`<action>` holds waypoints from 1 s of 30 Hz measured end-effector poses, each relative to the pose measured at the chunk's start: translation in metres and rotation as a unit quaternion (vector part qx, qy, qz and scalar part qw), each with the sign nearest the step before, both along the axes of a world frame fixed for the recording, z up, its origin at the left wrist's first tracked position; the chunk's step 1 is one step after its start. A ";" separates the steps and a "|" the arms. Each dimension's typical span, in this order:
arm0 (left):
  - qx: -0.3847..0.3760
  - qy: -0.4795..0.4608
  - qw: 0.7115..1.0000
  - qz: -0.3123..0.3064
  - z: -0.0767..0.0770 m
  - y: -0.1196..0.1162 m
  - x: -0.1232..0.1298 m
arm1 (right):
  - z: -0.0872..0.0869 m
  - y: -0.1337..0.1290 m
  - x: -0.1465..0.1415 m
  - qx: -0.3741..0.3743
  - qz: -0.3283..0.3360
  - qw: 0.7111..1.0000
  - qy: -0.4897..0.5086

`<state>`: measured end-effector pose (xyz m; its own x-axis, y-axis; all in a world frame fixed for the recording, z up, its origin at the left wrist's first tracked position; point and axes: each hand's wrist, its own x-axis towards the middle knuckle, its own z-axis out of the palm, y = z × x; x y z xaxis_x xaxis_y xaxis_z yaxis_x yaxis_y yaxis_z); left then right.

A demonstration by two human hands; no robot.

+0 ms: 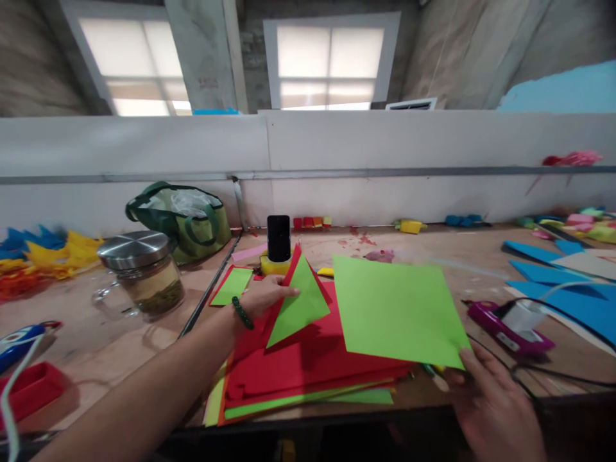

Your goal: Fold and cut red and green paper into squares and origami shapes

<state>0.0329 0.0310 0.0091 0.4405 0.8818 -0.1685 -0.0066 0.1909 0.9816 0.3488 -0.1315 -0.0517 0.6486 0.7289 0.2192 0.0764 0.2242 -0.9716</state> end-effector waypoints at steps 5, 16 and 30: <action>-0.050 -0.068 0.995 0.044 0.009 0.008 -0.033 | 0.016 0.008 -0.027 -0.019 0.030 0.990 0.138; 0.006 -0.189 0.962 0.196 0.007 0.014 -0.048 | 0.013 0.041 -0.036 -0.105 0.023 0.916 -0.387; 0.005 -0.248 0.952 0.180 -0.001 -0.012 -0.022 | 0.096 0.120 -0.144 -0.065 0.360 0.917 -0.162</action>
